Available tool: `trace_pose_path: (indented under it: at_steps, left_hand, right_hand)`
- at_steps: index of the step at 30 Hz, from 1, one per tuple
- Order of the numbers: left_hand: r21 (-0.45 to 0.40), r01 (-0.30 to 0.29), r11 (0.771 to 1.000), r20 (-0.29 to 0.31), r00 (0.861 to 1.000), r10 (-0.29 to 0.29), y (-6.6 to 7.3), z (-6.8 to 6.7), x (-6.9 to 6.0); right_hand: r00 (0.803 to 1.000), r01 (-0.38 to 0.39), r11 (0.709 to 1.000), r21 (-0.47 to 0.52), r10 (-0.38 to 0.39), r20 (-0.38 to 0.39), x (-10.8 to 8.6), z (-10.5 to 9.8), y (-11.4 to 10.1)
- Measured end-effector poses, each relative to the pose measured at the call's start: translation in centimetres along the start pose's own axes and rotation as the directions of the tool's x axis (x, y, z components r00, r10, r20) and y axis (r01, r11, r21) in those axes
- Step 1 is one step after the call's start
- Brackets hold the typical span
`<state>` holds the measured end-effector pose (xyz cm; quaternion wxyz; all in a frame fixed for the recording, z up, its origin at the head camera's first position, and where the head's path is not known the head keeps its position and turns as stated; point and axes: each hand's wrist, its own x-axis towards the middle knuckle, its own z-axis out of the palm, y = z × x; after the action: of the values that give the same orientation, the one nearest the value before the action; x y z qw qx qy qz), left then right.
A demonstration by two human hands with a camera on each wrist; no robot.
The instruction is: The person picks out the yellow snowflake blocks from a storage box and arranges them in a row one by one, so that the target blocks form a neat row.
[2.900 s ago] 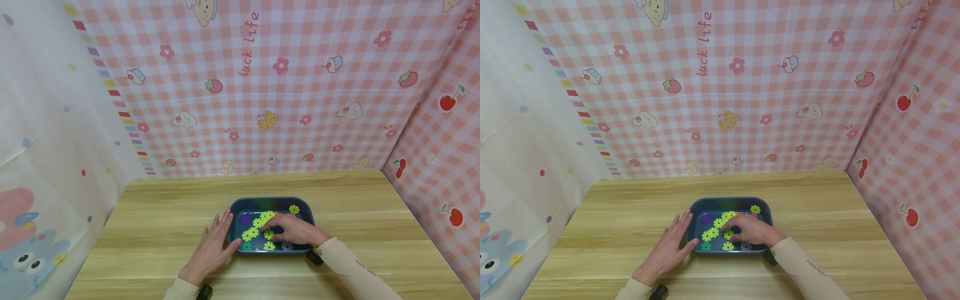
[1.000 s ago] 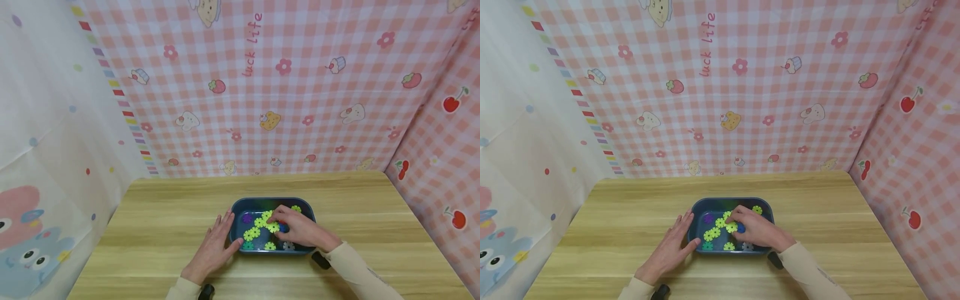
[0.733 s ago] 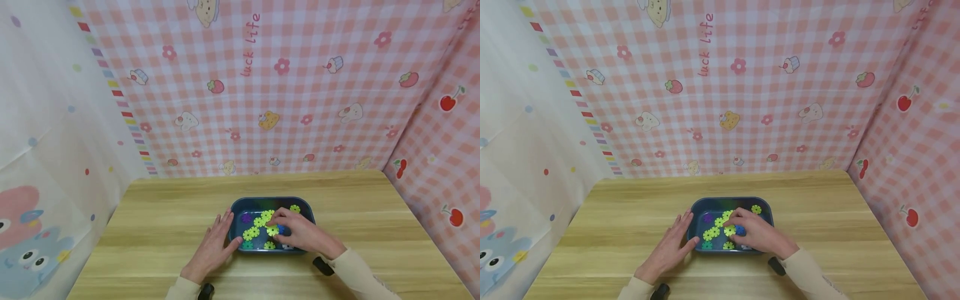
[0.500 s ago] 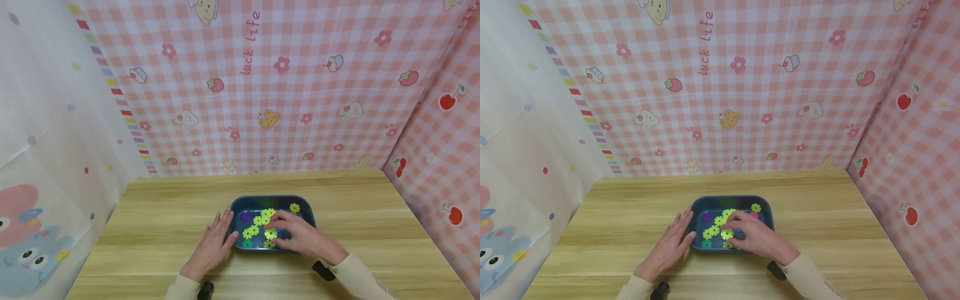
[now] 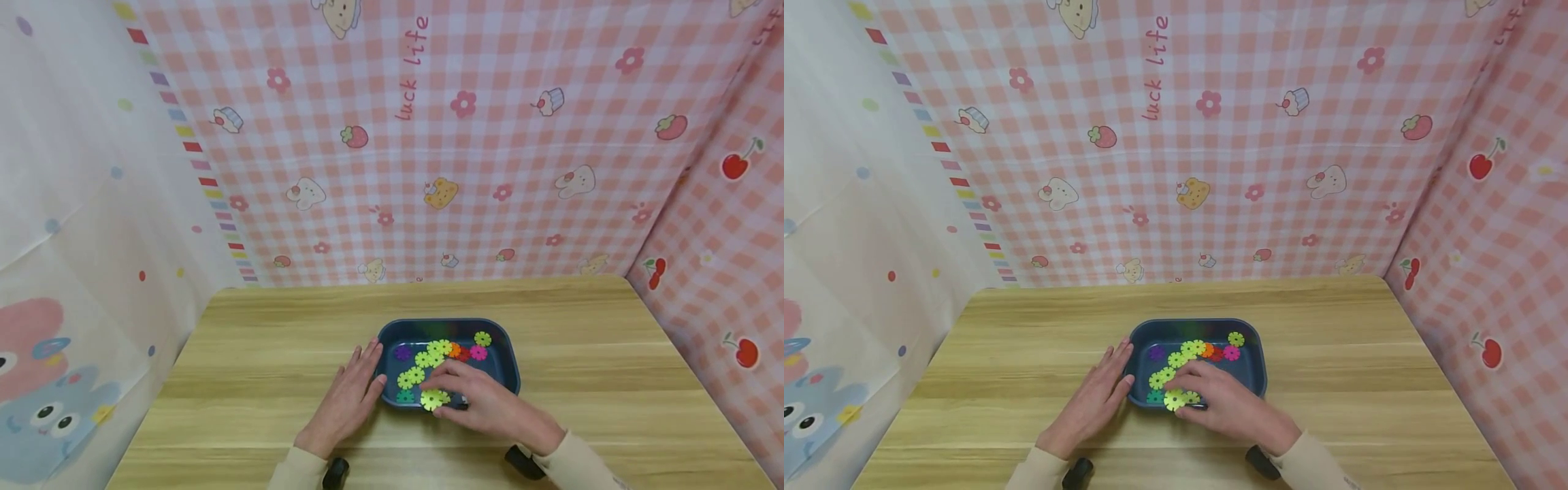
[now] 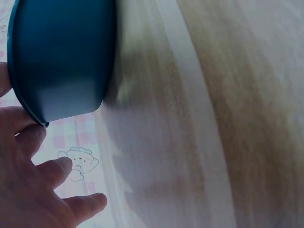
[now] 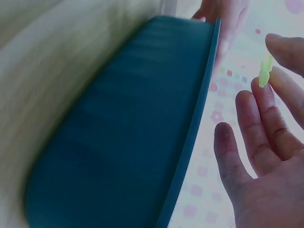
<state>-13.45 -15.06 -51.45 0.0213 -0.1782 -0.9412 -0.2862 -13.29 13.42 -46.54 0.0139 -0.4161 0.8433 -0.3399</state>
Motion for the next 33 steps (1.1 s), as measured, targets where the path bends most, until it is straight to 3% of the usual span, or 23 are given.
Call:
trace_pose_path:
  at_steps: [10,15,22,33]
  left_hand:
    - [-0.007,0.004,1.000,0.007,1.000,-0.004,0.2,-0.2,0.0]
    - [-0.012,0.007,1.000,0.010,1.000,-0.007,0.2,-0.1,0.1]
    - [-0.007,0.009,1.000,0.010,1.000,-0.009,0.0,0.0,0.2]
    - [-0.020,0.014,1.000,0.007,1.000,-0.014,0.2,0.0,0.1]
  right_hand:
    - [0.991,0.132,0.991,0.033,-0.132,-0.018,0.0,1.6,-1.1]
    - [0.993,0.118,0.992,0.044,-0.119,0.017,0.1,2.1,-1.9]
    - [0.984,0.170,0.984,0.055,-0.173,0.051,0.3,3.1,-2.3]
    - [0.980,0.131,0.987,0.097,-0.144,0.141,0.4,4.6,-2.7]
